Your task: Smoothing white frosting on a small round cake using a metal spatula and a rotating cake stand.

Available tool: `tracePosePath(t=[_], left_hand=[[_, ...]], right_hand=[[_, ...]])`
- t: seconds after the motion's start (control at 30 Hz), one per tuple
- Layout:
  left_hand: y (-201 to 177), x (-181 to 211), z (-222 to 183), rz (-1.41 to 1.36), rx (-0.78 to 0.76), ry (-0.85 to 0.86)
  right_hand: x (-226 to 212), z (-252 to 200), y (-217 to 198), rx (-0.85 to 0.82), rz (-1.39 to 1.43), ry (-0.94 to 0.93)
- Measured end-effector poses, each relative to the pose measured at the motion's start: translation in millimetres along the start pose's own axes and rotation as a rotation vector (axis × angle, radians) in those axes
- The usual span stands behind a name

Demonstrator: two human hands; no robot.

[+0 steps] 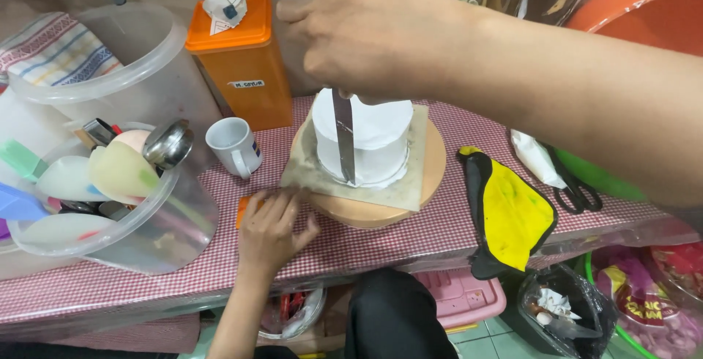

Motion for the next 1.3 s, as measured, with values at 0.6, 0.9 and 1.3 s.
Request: tracePosePath(t=[0.6, 0.9, 1.3], left_hand=[[-17.6, 79.2, 16.0, -0.300, 0.042, 0.117], [-10.3, 15.4, 7.7, -0.124, -0.078, -0.016], [-37.9, 47.3, -8.8, -0.218, -0.122, -0.168]], right_hand=[[-1.0, -0.1, -1.6, -0.015, -0.021, 0.015], [3.3, -6.1, 7.4, 0.036, -0.085, -0.002], [10.5, -204.7, -7.2, -0.458, 0.382, 0.743]])
Point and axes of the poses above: each hand's wrist, its own z-axis towards the middle knuckle, its own y-axis out of the palm, x = y × z, the point moved 2 cm from there along z, towards the middle knuckle, and after that the axes turned 7 degrees about z, right-handed, at the moved point
